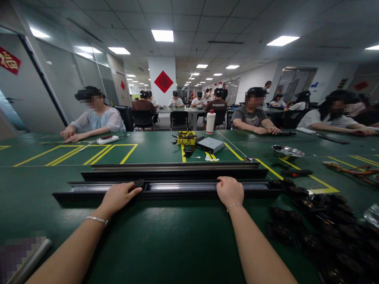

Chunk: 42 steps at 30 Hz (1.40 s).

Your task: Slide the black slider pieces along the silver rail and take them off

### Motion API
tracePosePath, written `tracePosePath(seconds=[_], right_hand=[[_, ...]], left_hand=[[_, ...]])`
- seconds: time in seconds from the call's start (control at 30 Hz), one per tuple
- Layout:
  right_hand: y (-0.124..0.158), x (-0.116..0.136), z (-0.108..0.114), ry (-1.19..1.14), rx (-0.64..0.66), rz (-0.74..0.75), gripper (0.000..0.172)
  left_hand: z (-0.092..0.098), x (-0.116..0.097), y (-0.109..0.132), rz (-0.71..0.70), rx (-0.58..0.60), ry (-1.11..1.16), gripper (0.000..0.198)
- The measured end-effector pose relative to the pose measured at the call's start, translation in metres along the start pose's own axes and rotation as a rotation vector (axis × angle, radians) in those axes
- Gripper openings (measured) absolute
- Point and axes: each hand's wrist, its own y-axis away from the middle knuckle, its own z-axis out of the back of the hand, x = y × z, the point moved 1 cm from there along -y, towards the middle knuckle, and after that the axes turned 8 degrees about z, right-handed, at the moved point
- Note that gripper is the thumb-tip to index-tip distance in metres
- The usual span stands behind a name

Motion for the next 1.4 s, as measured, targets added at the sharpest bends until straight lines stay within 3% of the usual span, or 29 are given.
tracePosePath(seconds=[0.73, 1.2, 1.4], right_hand=[[0.001, 0.000, 0.000, -0.005, -0.005, 0.003, 0.038], [0.001, 0.000, 0.000, -0.008, -0.012, -0.002, 0.038], [0.000, 0.000, -0.001, -0.014, -0.016, 0.001, 0.038]], left_hand=[[-0.003, -0.015, 0.003, -0.169, 0.030, 0.002, 0.041], [-0.013, -0.023, 0.004, -0.367, -0.052, -0.094, 0.045], [-0.014, -0.028, 0.007, -0.382, -0.078, -0.104, 0.040]])
